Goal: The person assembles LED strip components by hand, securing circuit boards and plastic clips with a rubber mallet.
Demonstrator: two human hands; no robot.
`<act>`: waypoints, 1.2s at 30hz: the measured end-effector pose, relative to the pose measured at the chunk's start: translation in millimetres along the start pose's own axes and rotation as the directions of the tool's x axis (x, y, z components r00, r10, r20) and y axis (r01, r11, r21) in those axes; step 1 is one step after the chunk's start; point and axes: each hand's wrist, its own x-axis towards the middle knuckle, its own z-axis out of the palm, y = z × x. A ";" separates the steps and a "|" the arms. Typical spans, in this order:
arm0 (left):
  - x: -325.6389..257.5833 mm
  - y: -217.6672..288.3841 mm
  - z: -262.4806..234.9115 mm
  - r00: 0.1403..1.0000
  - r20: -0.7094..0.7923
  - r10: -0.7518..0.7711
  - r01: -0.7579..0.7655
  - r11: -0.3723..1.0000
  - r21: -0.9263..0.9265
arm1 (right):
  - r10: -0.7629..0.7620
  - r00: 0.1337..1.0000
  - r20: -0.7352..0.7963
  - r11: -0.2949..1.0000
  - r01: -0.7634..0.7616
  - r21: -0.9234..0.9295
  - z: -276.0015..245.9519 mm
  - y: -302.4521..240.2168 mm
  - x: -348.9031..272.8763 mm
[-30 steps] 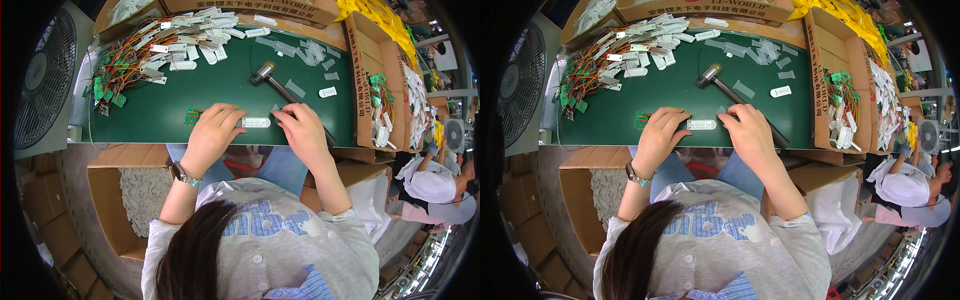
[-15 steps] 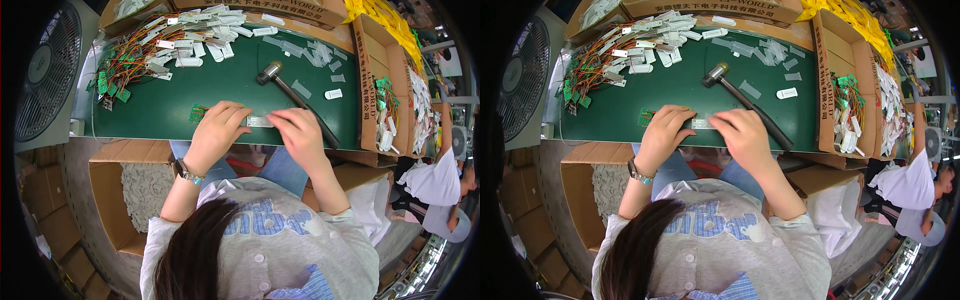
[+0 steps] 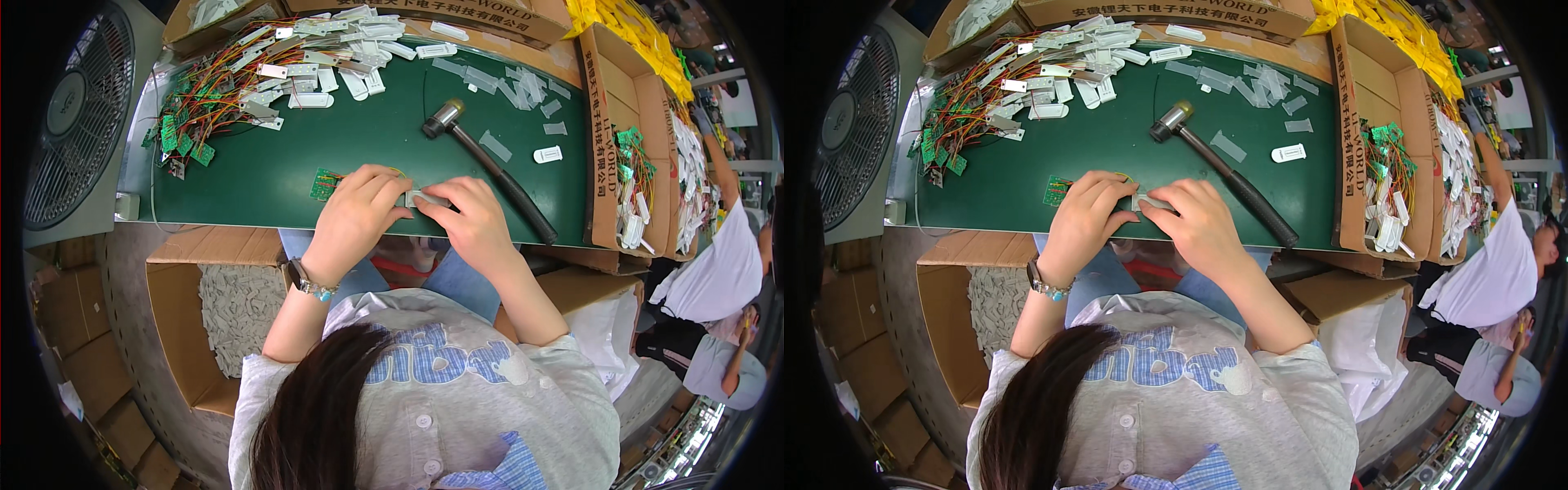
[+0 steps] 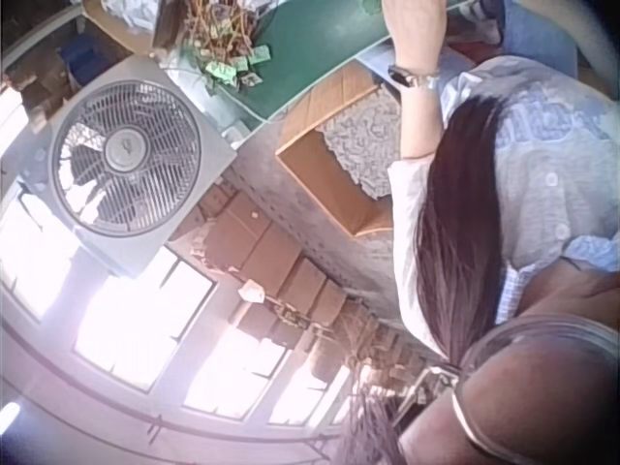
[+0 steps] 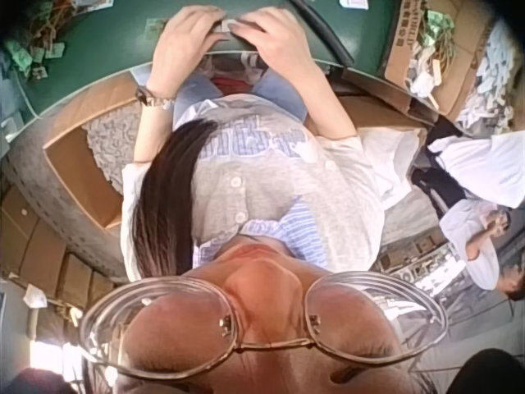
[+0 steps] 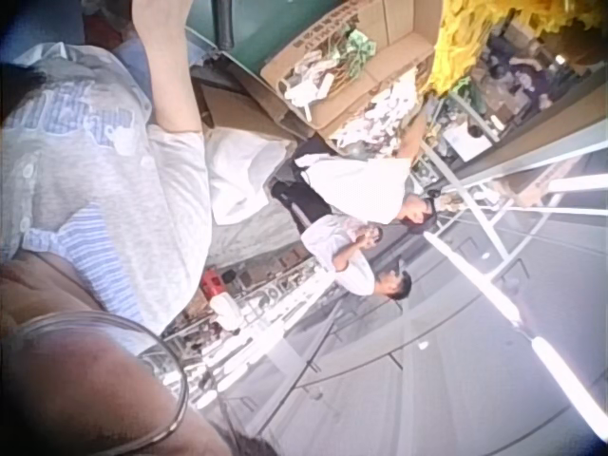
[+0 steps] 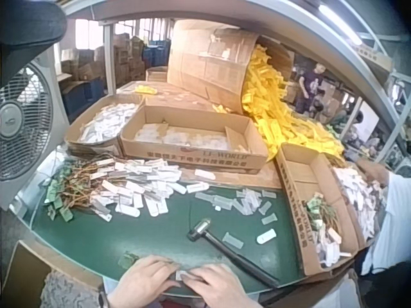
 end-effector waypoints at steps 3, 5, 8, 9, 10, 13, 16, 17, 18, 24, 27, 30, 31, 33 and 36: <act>0.9 -1.0 1.0 0.999 0.014 0.044 -0.044 0.999 0.002 | -0.017 1.000 0.013 0.998 0.017 -0.067 -2.5 -5.5 0.1; 2.1 -0.2 1.6 0.996 0.005 0.094 -0.094 0.995 0.041 | -0.018 1.000 0.012 0.991 0.019 -0.136 -3.1 -9.8 -0.4; 2.4 1.3 1.0 0.998 0.007 0.069 -0.069 0.997 0.041 | -0.001 0.998 0.055 0.998 0.004 -0.057 -7.2 -3.0 -4.2; 1.9 1.1 0.9 0.997 0.006 0.072 -0.072 0.997 0.041 | 0.036 0.999 0.011 0.998 -0.036 -0.061 -13.3 2.1 -4.5; 1.4 0.8 1.1 0.997 0.004 0.074 -0.074 0.996 0.040 | 0.073 0.997 -0.033 0.995 -0.075 -0.063 -24.0 7.7 -5.5; 0.1 0.6 0.9 0.997 -0.011 0.074 -0.073 0.996 0.042 | 0.410 0.912 -0.022 0.834 -0.385 -0.396 -67.0 16.7 -16.3; 2.4 2.0 0.8 0.996 -0.014 0.086 -0.086 0.996 0.039 | 0.608 0.763 0.219 0.765 -0.488 -0.420 -84.9 28.8 -39.7; 1.2 2.1 1.5 0.997 -0.011 0.082 -0.082 0.996 0.042 | 0.609 0.762 0.220 0.764 -0.488 -0.422 -90.5 32.1 -41.6; 0.7 1.5 2.1 0.997 -0.012 0.082 -0.081 0.996 0.040 | 0.666 0.625 0.408 0.729 -0.661 -0.177 -96.6 35.4 -40.8; 2.0 0.9 3.1 0.995 -0.019 0.099 -0.098 0.994 0.047 | 0.651 0.678 0.342 0.658 -0.728 0.192 -86.8 -2.3 -72.8; 0.0 -0.4 3.7 0.996 -0.015 0.088 -0.087 0.995 0.043 | 0.710 0.565 0.419 0.640 -0.766 -0.052 -106.3 -14.3 -84.7; 0.2 -0.4 3.9 0.996 -0.015 0.092 -0.091 0.995 0.045 | 0.696 0.681 0.228 0.679 -0.727 0.098 -113.1 -28.2 -97.5; -0.1 -1.3 4.5 0.995 -0.017 0.094 -0.094 0.994 0.047 | 0.699 0.701 0.145 0.682 -0.713 0.162 -113.8 -31.5 -105.9; 0.7 -1.4 4.4 0.995 -0.023 0.098 -0.096 0.994 0.055 | 0.695 0.712 0.099 0.698 -0.701 0.147 -114.5 -35.0 -107.7; -0.3 -1.6 4.3 0.995 -0.019 0.093 -0.092 0.995 0.047 | 0.650 0.663 0.372 0.753 -0.630 -0.192 -106.3 -27.2 -114.7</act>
